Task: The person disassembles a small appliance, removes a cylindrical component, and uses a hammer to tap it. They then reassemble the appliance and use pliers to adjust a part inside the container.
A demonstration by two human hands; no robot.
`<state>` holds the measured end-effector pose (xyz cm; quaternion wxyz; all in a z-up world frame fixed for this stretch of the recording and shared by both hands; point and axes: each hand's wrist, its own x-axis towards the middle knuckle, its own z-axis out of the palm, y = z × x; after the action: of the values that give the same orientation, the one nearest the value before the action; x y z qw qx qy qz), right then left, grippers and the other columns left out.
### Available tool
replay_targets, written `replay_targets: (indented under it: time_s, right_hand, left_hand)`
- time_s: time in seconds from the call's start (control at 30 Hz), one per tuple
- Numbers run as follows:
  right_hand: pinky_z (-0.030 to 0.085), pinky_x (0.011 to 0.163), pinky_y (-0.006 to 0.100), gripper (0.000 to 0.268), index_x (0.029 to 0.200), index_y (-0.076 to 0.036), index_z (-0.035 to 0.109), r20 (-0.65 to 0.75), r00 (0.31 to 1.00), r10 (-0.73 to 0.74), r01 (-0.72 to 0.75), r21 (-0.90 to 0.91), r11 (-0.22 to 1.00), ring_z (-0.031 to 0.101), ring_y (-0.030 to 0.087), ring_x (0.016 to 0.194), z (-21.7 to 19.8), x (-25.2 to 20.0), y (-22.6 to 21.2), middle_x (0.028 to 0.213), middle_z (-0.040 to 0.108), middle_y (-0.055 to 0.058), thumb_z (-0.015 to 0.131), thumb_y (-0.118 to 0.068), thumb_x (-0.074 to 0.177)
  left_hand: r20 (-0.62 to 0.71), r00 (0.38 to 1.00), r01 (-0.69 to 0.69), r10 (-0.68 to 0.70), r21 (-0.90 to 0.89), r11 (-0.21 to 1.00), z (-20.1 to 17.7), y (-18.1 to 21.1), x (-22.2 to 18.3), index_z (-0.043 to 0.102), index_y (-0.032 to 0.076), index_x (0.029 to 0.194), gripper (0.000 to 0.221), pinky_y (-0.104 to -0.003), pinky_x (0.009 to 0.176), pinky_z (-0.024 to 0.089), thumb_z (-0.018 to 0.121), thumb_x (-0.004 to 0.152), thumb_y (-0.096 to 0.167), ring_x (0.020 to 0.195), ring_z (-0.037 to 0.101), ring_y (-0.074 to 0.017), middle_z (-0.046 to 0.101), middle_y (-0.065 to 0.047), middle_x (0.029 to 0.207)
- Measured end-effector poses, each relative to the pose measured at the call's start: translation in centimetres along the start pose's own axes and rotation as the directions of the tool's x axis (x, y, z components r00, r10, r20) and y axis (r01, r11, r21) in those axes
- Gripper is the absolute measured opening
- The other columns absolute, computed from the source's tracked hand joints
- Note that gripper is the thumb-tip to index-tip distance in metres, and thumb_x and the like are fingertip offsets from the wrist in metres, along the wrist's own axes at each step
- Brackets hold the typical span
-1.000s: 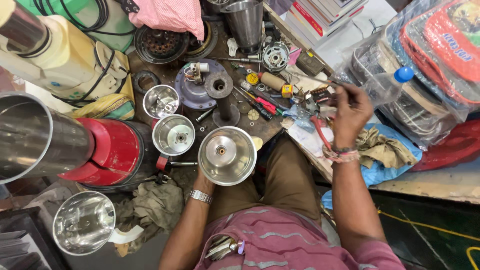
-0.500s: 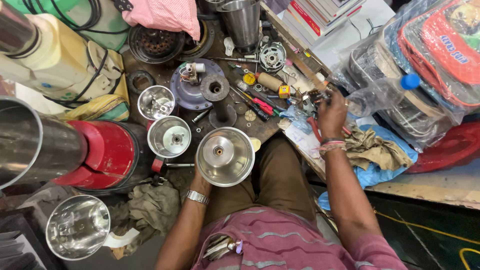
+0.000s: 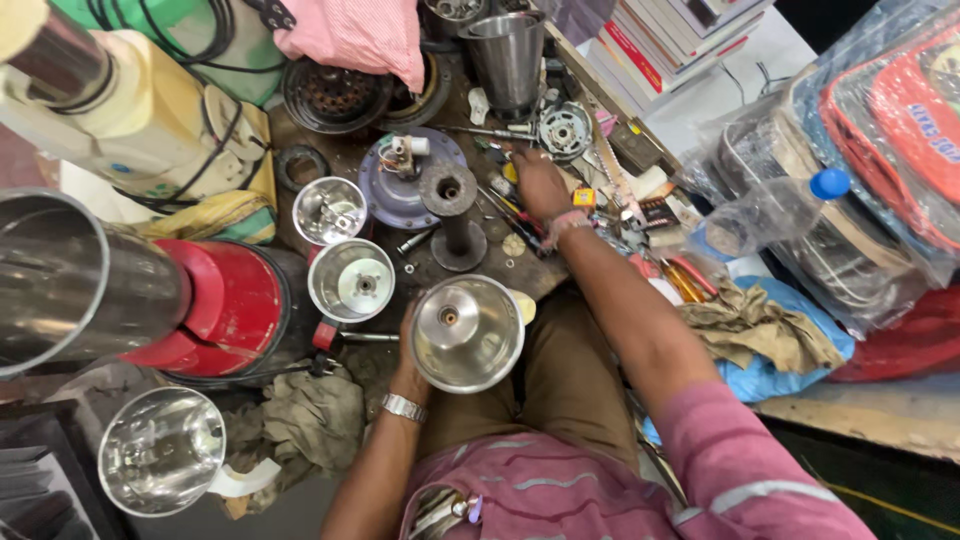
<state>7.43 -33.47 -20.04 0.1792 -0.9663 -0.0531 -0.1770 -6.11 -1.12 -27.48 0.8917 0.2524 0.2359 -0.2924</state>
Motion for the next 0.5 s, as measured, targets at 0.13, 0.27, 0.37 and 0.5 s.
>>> replay_targets:
  time_s: [0.13, 0.27, 0.37, 0.5]
  right_hand:
    - [0.053, 0.091, 0.048, 0.022, 0.109, -0.001, 0.069, 0.110, 0.994, 0.030, -0.016, -0.126, 0.992, 0.065, 0.041, 0.104, 3.0, 3.8, 3.0, 0.112, 0.068, 0.022, 0.056, -0.005, 0.092]
    - [0.056, 0.081, 0.049, 0.018, 0.100, -0.002, 0.070, 0.155, 0.983, 0.103, -0.043, -0.348, 0.936, 0.068, 0.038, 0.094, 6.0, 5.6, 4.9, 0.101, 0.070, 0.021, 0.056, -0.013, 0.097]
    - [0.057, 0.071, 0.044, 0.020, 0.096, -0.004, 0.071, 0.051, 0.996, 0.068, -0.037, -0.467, 0.884, 0.068, 0.033, 0.087, 7.2, 6.0, 5.3, 0.096, 0.071, 0.018, 0.055, -0.015, 0.091]
    - [0.052, 0.073, 0.050, 0.019, 0.092, -0.009, 0.072, 0.110, 0.992, 0.060, 0.001, -0.484, 0.875, 0.067, 0.032, 0.094, 5.5, 6.0, 3.7, 0.096, 0.071, 0.012, 0.055, -0.017, 0.098]
  left_hand:
    - [-0.030, 0.999, -0.015, 0.015, -0.017, 1.000, -0.7, -0.5, 0.5, 0.067, 0.009, 0.117, 0.032, -0.037, 0.088, 0.060, 0.056, 0.100, 0.035, 0.097, 0.071, -0.0213, 0.074, -0.008, 0.109]
    - [-0.043, 0.998, -0.035, 0.034, -0.021, 0.999, -0.9, -0.5, 0.4, 0.066, 0.009, 0.119, 0.032, -0.038, 0.088, 0.059, 0.059, 0.101, 0.033, 0.097, 0.071, -0.0219, 0.072, -0.009, 0.110]
    - [-0.071, 0.997, -0.034, 0.035, 0.016, 0.999, 0.1, -0.1, -0.2, 0.066, 0.008, 0.124, 0.033, -0.037, 0.091, 0.059, 0.061, 0.101, 0.032, 0.100, 0.071, -0.0213, 0.071, -0.009, 0.113]
    - [-0.217, 0.970, 0.135, -0.108, 0.112, 0.985, 1.8, 0.6, -2.4, 0.065, 0.009, 0.120, 0.042, -0.041, 0.086, 0.060, 0.060, 0.095, 0.041, 0.095, 0.072, -0.0250, 0.072, -0.012, 0.110]
